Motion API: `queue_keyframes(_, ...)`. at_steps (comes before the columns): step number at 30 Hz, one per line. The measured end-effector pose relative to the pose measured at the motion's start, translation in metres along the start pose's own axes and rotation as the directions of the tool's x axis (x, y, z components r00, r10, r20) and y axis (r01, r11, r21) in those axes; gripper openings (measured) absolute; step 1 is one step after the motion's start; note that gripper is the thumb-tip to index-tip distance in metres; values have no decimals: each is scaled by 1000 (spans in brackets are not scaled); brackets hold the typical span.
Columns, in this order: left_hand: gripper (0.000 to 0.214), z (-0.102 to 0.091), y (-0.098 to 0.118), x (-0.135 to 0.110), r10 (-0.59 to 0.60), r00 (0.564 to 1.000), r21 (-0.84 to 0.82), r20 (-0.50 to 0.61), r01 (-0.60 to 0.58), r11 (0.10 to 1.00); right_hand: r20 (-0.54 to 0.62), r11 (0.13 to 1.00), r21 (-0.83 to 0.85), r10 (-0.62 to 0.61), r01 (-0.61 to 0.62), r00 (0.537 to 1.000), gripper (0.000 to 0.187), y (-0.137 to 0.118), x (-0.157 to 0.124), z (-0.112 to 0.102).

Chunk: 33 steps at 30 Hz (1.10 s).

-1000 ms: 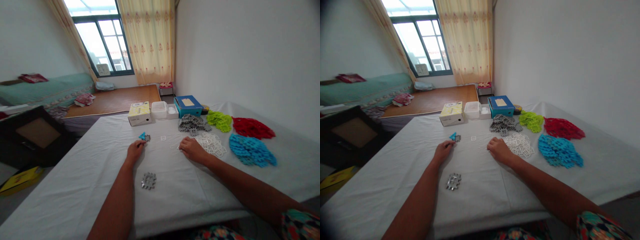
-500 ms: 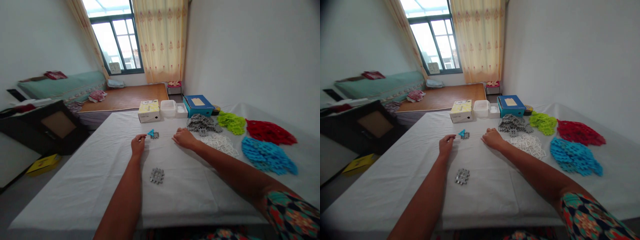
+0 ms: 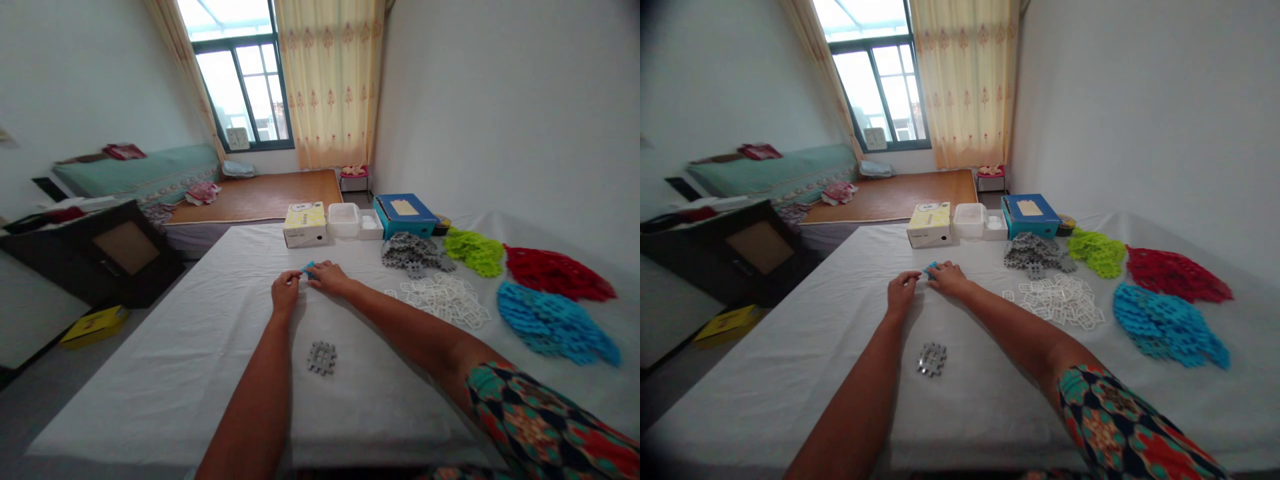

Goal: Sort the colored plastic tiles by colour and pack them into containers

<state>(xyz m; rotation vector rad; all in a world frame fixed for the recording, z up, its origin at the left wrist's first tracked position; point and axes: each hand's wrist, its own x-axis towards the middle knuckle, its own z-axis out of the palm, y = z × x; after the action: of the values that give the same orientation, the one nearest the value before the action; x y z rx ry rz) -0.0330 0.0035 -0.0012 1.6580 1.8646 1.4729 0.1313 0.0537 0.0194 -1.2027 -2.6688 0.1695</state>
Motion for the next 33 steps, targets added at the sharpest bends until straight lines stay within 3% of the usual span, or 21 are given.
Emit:
queue_keyframes(3,28,2,-1,1,14,1000,-1,1,-14,1000,13,997,-14,-76,76,997,43,-5,-8,-4)
queue_keyframes(7,30,3,0,2,14,1000,4,5,-14,1000,10,981,2,-196,196,981,39,-8,-43,-14)
queue_keyframes(15,33,0,1,3,38,997,55,64,-41,998,42,983,105,-155,150,987,35,-18,-113,-33)
queue_keyframes(19,34,-3,-1,4,33,996,61,87,-38,997,38,965,228,-139,126,990,24,-13,-125,-34)
queue_keyframes(27,39,-6,-3,4,-59,995,76,81,53,996,-116,923,349,-127,160,985,19,-5,-139,-19)
queue_keyframes(33,39,-6,-4,6,-79,995,37,62,77,996,-86,903,417,-74,103,994,18,-4,-145,-16)
